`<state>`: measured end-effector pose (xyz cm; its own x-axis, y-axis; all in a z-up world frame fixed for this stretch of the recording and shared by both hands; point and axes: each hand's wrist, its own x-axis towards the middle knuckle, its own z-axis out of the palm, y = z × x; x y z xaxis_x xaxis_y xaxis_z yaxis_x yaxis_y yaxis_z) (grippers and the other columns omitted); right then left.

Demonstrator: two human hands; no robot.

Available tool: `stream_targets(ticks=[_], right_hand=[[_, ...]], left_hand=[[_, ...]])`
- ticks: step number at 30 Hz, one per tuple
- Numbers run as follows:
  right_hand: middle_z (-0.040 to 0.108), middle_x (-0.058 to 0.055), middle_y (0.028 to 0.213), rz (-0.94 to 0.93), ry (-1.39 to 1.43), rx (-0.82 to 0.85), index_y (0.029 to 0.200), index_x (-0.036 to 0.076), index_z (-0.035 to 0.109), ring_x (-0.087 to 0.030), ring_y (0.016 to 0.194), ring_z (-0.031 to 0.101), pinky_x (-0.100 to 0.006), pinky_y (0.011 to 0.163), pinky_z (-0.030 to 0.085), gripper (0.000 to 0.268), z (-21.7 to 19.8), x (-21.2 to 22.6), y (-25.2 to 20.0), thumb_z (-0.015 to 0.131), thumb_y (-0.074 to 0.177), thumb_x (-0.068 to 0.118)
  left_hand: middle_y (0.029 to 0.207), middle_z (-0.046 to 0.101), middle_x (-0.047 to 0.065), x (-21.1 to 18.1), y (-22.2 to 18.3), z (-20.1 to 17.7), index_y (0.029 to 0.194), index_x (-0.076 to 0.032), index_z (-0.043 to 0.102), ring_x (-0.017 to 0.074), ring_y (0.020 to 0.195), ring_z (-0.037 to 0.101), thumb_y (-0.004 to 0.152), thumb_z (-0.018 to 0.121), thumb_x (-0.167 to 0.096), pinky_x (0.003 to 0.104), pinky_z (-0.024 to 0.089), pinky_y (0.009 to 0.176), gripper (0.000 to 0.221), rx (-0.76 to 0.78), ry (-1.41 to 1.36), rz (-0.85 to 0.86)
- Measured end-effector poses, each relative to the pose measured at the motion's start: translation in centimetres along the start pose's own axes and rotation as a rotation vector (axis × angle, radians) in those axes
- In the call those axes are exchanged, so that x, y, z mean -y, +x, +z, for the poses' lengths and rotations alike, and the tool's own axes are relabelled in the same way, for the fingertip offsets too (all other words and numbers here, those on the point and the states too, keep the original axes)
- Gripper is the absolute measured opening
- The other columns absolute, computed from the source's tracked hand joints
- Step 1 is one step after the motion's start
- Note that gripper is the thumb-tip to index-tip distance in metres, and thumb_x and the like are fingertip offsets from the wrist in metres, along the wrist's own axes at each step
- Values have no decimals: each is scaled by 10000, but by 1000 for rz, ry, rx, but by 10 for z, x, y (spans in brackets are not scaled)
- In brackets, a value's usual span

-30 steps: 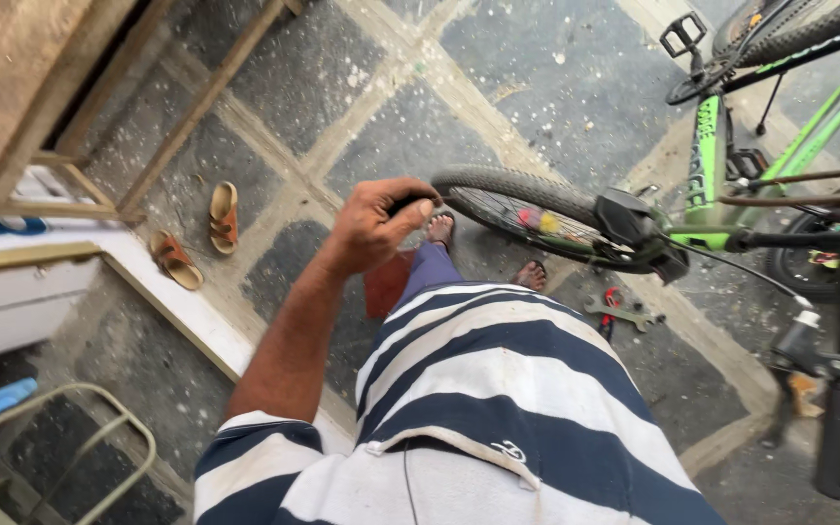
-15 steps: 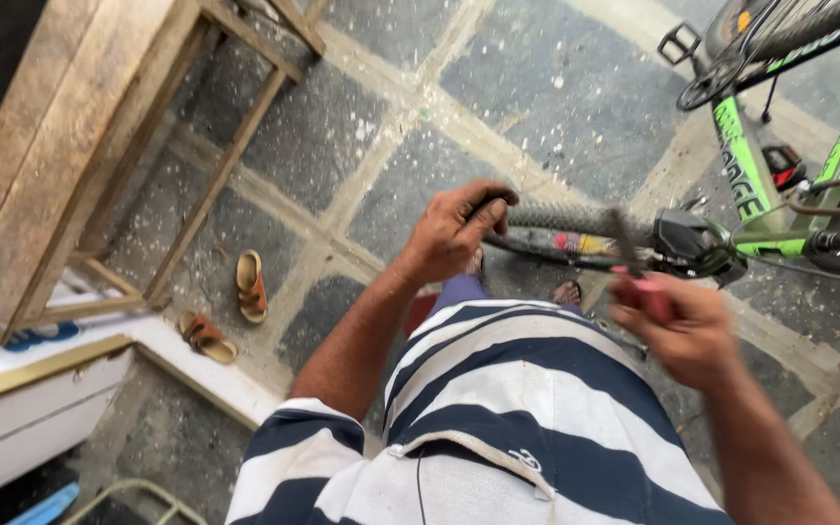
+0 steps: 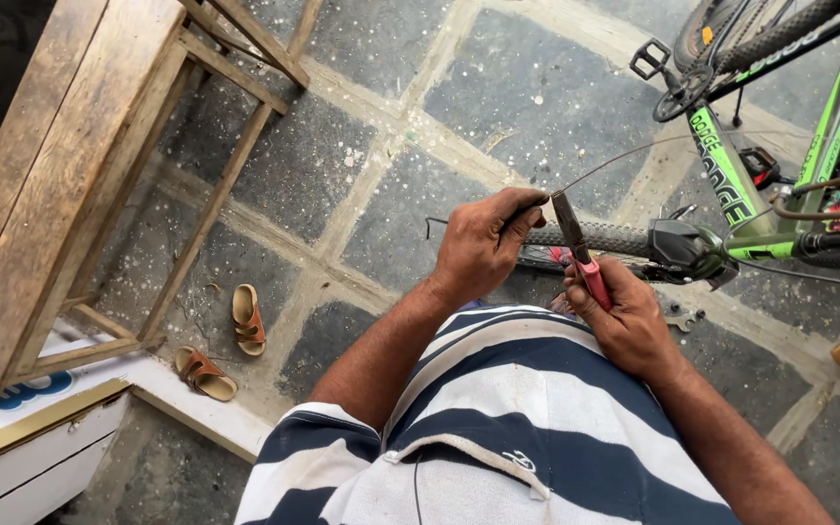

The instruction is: The person trims and adjusts a bicycle brake or gear cable using pliers, then feeds the cable through the housing on the bicycle frame and pulls it tight by hand.

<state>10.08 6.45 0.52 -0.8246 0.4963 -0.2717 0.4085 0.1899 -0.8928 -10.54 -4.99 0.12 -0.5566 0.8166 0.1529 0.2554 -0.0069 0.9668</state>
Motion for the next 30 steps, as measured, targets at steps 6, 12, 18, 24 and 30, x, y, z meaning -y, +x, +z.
stream_targets(ticks=[6,12,18,24,30], right_hand=[[678,-80,959,-85,-92,-42,1122,35,605,-151,860,713,-302,757,581,211,-5,5,1,625,1005,208],[645,-107,823,-19,-178,-73,1028,44,608,-184,717,656,-343,658,537,213,-4,9,-3,731,919,179],[644,-111,787,-19,-207,-43,982,31,557,-238,694,670,-378,655,530,156,-6,10,-7,636,848,40],[591,-165,813,-85,-318,-40,996,15,542,-346,745,635,-442,688,498,207,-9,11,-8,610,801,-7],[565,-163,792,-34,-333,-16,974,16,535,-351,722,616,-455,668,481,176,-9,7,-8,618,820,-1]], left_hand=[[976,783,105,4,7,5,1200,-48,688,176,919,794,1049,630,-163,296,648,772,199,33,2,19],[902,771,101,6,11,9,1166,-43,707,190,816,767,1044,640,-194,335,616,712,206,92,49,-21],[937,753,110,9,7,15,1127,-41,705,221,806,747,1052,632,-178,351,587,706,172,42,111,159],[905,748,127,10,7,17,1115,-18,714,225,760,740,1040,645,-137,355,577,675,156,19,109,158],[942,759,134,14,8,16,1120,-6,704,211,784,754,1047,639,-112,338,599,682,143,-18,91,218]])
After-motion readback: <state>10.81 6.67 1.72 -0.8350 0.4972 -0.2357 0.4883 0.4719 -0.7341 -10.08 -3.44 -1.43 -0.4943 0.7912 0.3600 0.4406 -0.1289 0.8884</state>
